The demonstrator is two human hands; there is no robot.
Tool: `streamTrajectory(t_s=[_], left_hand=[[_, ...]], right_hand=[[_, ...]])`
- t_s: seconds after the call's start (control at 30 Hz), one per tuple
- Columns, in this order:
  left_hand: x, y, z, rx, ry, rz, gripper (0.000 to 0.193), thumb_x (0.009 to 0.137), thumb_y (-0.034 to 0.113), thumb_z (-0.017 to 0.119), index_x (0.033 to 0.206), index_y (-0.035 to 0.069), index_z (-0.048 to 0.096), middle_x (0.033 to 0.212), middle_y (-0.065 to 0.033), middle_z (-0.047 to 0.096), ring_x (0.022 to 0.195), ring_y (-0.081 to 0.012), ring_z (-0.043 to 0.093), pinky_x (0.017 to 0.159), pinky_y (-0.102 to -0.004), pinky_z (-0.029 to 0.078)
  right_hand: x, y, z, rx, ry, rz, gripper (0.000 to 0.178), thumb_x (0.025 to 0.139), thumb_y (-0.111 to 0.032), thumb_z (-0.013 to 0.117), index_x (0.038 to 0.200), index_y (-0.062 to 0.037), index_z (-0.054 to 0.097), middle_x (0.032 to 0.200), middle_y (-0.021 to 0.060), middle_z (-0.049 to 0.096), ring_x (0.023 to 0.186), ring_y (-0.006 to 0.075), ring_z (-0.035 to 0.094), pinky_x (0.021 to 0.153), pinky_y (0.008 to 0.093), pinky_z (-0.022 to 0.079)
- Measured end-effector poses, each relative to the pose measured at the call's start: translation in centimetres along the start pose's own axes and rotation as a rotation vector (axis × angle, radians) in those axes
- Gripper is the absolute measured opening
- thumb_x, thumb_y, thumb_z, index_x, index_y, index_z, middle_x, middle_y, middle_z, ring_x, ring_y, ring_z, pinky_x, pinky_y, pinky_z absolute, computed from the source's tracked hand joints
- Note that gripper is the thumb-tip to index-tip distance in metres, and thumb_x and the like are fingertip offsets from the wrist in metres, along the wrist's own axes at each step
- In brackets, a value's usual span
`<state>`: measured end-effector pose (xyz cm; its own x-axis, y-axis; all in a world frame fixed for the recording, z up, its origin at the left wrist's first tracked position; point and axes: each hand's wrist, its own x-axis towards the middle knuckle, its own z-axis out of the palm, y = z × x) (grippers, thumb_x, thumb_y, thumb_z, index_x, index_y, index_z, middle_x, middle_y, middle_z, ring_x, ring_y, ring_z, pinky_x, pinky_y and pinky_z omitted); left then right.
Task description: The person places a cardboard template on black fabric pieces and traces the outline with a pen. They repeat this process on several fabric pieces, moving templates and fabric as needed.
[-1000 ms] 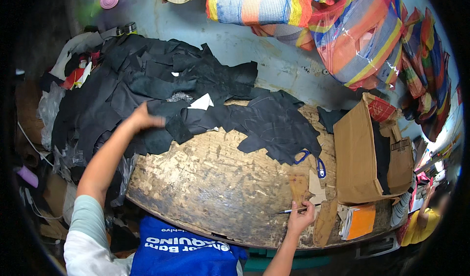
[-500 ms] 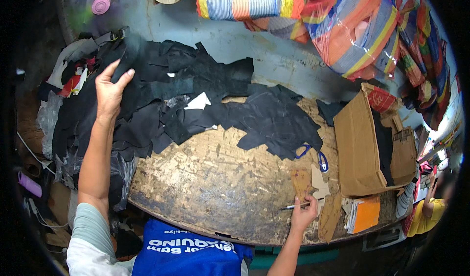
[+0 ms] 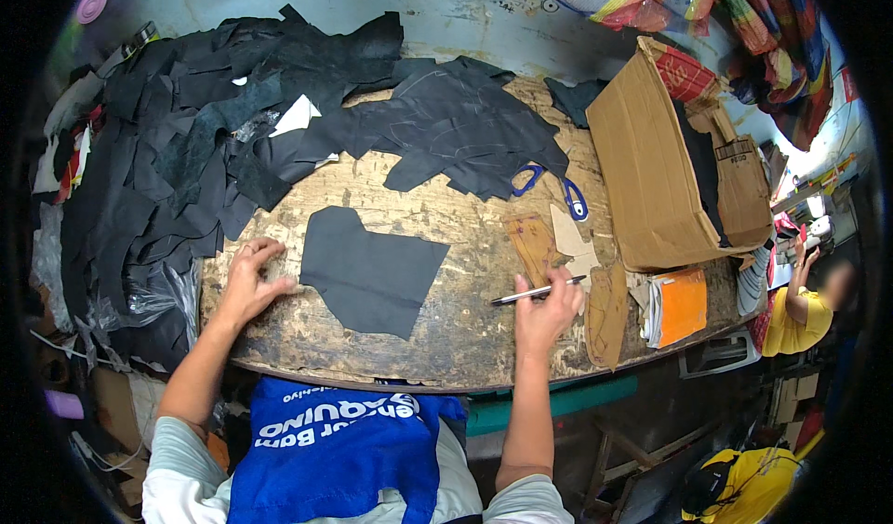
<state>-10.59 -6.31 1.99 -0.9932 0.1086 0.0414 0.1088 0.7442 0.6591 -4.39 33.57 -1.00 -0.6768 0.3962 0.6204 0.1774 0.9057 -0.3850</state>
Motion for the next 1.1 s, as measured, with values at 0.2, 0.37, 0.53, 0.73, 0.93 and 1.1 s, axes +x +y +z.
streamTrajectory(t_s=[0.2,0.37,0.53,0.73,0.93,1.1], left_hand=[[1.4,2.2,5.8,0.234,0.202,0.077,0.057,0.061,0.039,0.082,0.095,-0.003,0.064,0.115,-0.0187,0.054,0.118,-0.0311,0.042,0.1,-0.0447,0.03],[0.4,3.0,6.0,-0.942,-0.061,0.122,0.018,0.08,-0.001,0.067,0.088,0.004,0.051,0.094,-0.0077,0.064,0.079,-0.0153,0.061,0.07,-0.0283,0.05],[-1.4,5.2,3.3,-1.548,-0.055,-0.123,0.029,0.091,0.0,0.053,0.12,0.001,0.048,0.113,-0.0114,0.06,0.099,-0.0201,0.062,0.086,-0.0325,0.052],[-1.8,6.1,-0.7,-1.524,-0.06,-0.006,0.029,0.091,0.002,0.054,0.119,-0.001,0.05,0.114,-0.0139,0.06,0.1,-0.0217,0.062,0.084,-0.0354,0.054],[-1.8,6.8,-2.4,-1.498,-0.002,0.071,0.025,0.09,0.003,0.057,0.114,-0.003,0.054,0.11,-0.0128,0.062,0.097,-0.0195,0.063,0.082,-0.0329,0.054],[-2.3,5.8,-1.1,-1.391,-0.058,-0.008,0.025,0.091,0.006,0.057,0.114,-0.001,0.055,0.104,-0.0098,0.064,0.087,-0.0167,0.065,0.07,-0.028,0.056]], right_hand=[[-2.7,-9.2,1.3,0.374,-0.511,-0.098,0.047,0.069,-0.033,0.079,0.1,-0.0032,0.06,0.119,0.0189,0.057,0.111,0.0358,0.049,0.095,0.0447,0.037],[-3.7,-11.9,3.2,0.609,-0.348,0.127,0.051,0.072,-0.025,0.078,0.11,-0.001,0.054,0.128,0.0254,0.05,0.116,0.038,0.049,0.099,0.0454,0.037],[-2.2,-12.6,2.1,1.629,-0.655,0.83,0.029,0.086,-0.008,0.065,0.112,-0.0007,0.052,0.093,0.0056,0.062,0.077,0.007,0.056,0.064,0.0193,0.046],[0.6,-15.1,-0.7,1.6,-0.51,0.596,0.025,0.083,0.003,0.064,0.106,0.0009,0.054,0.082,0.0018,0.061,0.064,0.002,0.052,0.057,0.015,0.041],[2.0,-16.2,-3.9,1.412,-0.295,0.344,0.022,0.081,0.004,0.067,0.097,-0.0034,0.054,0.08,0.0027,0.06,0.062,0.0032,0.051,0.055,0.0159,0.04],[1.1,-14.4,-3.0,1.31,-0.312,0.342,0.016,0.083,0.005,0.064,0.095,-0.0003,0.056,0.079,0.0005,0.058,0.064,0.0018,0.05,0.058,0.0157,0.041]])
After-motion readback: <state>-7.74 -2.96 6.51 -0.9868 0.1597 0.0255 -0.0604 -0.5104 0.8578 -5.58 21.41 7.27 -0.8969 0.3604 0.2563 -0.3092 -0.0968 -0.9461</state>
